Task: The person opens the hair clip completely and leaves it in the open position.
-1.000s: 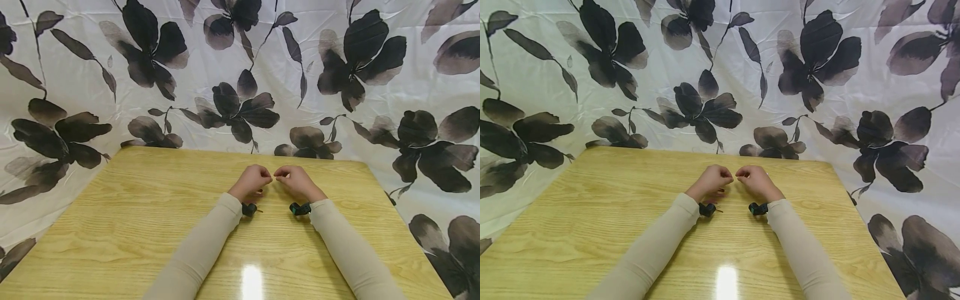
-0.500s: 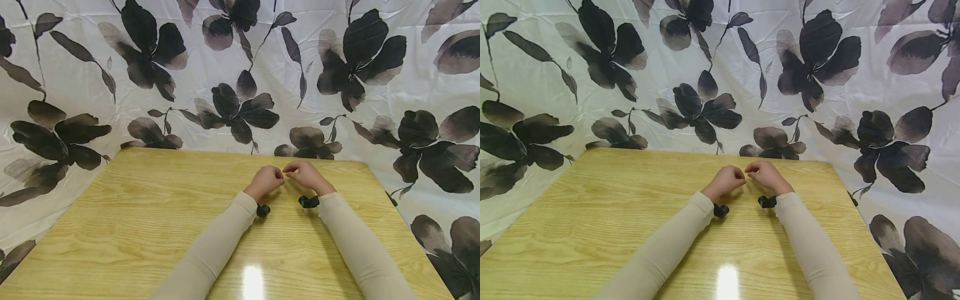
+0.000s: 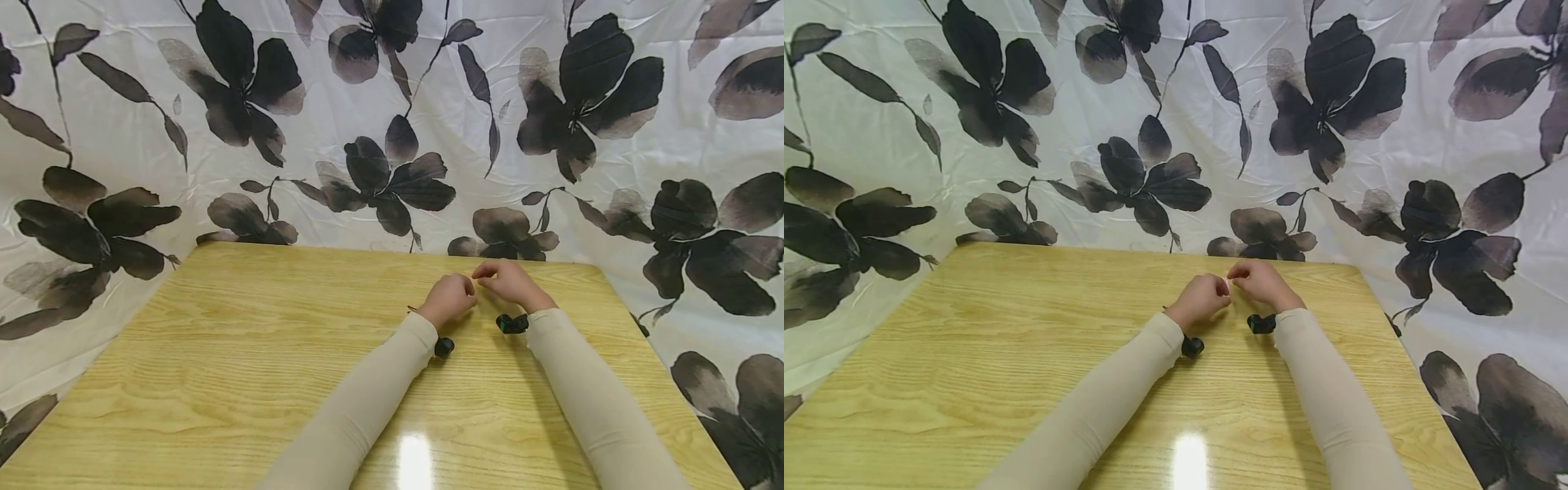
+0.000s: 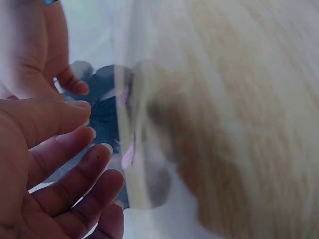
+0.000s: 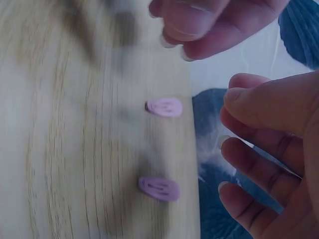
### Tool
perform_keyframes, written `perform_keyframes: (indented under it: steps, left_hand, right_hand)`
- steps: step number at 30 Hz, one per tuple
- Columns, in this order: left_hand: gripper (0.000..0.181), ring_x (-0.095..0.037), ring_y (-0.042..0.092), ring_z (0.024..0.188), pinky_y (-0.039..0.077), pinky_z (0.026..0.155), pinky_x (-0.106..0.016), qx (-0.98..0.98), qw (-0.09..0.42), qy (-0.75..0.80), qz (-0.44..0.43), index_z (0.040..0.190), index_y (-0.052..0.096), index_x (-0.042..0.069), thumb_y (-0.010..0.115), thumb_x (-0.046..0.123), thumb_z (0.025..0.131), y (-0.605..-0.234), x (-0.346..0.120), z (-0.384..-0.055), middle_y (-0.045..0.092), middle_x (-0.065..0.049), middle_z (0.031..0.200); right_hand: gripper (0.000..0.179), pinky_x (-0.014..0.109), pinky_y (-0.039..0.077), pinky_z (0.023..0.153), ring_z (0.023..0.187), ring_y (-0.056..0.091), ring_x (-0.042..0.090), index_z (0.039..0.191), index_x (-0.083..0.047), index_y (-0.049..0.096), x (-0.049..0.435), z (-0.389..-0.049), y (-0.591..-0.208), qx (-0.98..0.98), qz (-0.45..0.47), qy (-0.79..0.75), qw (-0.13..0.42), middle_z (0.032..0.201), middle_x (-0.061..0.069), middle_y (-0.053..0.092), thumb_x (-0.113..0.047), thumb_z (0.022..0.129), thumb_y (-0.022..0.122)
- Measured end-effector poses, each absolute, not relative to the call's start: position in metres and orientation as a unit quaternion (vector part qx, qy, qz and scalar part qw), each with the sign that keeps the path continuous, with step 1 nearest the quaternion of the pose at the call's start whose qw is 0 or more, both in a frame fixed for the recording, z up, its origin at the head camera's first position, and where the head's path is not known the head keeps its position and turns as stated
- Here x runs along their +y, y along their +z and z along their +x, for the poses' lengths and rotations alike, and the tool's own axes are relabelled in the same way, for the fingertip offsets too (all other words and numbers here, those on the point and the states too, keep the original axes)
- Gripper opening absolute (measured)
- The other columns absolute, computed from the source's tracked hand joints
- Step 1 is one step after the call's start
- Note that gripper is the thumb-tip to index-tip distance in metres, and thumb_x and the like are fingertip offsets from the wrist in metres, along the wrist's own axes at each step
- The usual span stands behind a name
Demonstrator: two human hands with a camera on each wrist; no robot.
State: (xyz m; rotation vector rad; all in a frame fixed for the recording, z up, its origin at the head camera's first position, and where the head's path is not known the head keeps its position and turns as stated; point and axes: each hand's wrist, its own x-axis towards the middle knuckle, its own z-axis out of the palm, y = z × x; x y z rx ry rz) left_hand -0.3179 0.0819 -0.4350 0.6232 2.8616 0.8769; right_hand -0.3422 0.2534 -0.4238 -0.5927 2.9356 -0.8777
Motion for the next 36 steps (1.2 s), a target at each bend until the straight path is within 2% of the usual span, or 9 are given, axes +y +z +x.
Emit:
perform_keyframes:
  steps: [5, 13, 19, 23, 25, 27, 30, 36]
  left_hand:
    - [0.020, -0.018, 0.066, 0.095, 0.052, 0.083, -0.030, 0.941, 0.051, 0.270, 0.199, 0.106, 0.071, 0.010, 0.063, 0.022, 0.094, -0.436, 0.091, -0.317, 0.071, -0.003, 0.107]
    - [0.023, -0.018, 0.065, 0.102, 0.052, 0.087, -0.027, 0.939, 0.053, 0.259, 0.219, 0.110, 0.071, 0.009, 0.064, 0.022, 0.093, -0.444, 0.101, -0.316, 0.071, -0.003, 0.112]
    - [0.024, -0.019, 0.065, 0.105, 0.051, 0.090, -0.028, 0.942, 0.045, 0.248, 0.222, 0.112, 0.071, 0.008, 0.063, 0.022, 0.093, -0.448, 0.106, -0.316, 0.071, -0.003, 0.112]
    - [0.023, -0.019, 0.066, 0.101, 0.052, 0.088, -0.029, 0.943, 0.038, 0.244, 0.221, 0.109, 0.071, 0.007, 0.062, 0.021, 0.093, -0.449, 0.112, -0.317, 0.072, -0.003, 0.109]
    - [0.014, -0.013, 0.064, 0.080, 0.050, 0.073, -0.022, 0.942, 0.032, 0.248, 0.222, 0.089, 0.071, 0.009, 0.063, 0.020, 0.092, -0.452, 0.116, -0.317, 0.070, 0.001, 0.083]
    - [0.024, -0.009, 0.050, 0.061, 0.041, 0.058, -0.019, 0.940, 0.026, 0.257, 0.225, 0.068, 0.060, 0.012, 0.063, 0.018, 0.091, -0.455, 0.119, -0.318, 0.053, 0.005, 0.061]
    - [0.043, -0.008, 0.028, 0.052, 0.024, 0.051, -0.020, 0.937, 0.012, 0.266, 0.227, 0.057, 0.037, 0.017, 0.063, 0.016, 0.091, -0.459, 0.124, -0.318, 0.024, 0.007, 0.054]
    - [0.042, -0.010, 0.042, 0.056, 0.038, 0.058, -0.023, 0.942, -0.011, 0.260, 0.210, 0.057, 0.039, 0.017, 0.063, 0.017, 0.091, -0.459, 0.131, -0.319, 0.038, 0.005, 0.057]
  right_hand:
    - [0.018, 0.048, 0.047, 0.090, 0.100, 0.062, 0.030, 0.107, -0.005, 0.071, 0.259, -0.344, -0.427, 0.940, -0.188, -0.285, 0.005, 0.105, 0.014, 0.070, -0.009, 0.094, 0.060]
    - [0.018, 0.046, 0.048, 0.086, 0.090, 0.061, 0.028, 0.105, -0.004, 0.071, 0.268, -0.346, -0.434, 0.943, -0.182, -0.278, 0.018, 0.099, 0.015, 0.069, -0.005, 0.092, 0.058]
    - [0.019, 0.047, 0.049, 0.085, 0.094, 0.062, 0.029, 0.107, -0.004, 0.071, 0.274, -0.349, -0.437, 0.949, -0.173, -0.264, 0.021, 0.106, 0.017, 0.068, -0.008, 0.092, 0.059]
    - [0.020, 0.047, 0.049, 0.086, 0.095, 0.063, 0.030, 0.107, -0.004, 0.071, 0.277, -0.352, -0.438, 0.951, -0.171, -0.255, 0.025, 0.109, 0.018, 0.068, -0.008, 0.092, 0.059]
    - [0.022, 0.047, 0.049, 0.085, 0.094, 0.063, 0.030, 0.108, -0.003, 0.070, 0.278, -0.353, -0.439, 0.953, -0.172, -0.250, 0.027, 0.109, 0.019, 0.068, -0.006, 0.091, 0.058]
    - [0.023, 0.046, 0.050, 0.085, 0.094, 0.063, 0.030, 0.110, -0.003, 0.070, 0.278, -0.353, -0.440, 0.954, -0.168, -0.248, 0.032, 0.110, 0.019, 0.068, -0.005, 0.091, 0.057]
    - [0.027, 0.046, 0.050, 0.084, 0.095, 0.063, 0.031, 0.113, -0.002, 0.069, 0.279, -0.353, -0.441, 0.955, -0.168, -0.241, 0.039, 0.110, 0.019, 0.068, -0.004, 0.090, 0.055]
    - [0.027, 0.049, 0.049, 0.087, 0.099, 0.061, 0.033, 0.113, 0.000, 0.069, 0.280, -0.356, -0.441, 0.957, -0.178, -0.223, 0.045, 0.109, 0.020, 0.067, -0.006, 0.091, 0.055]
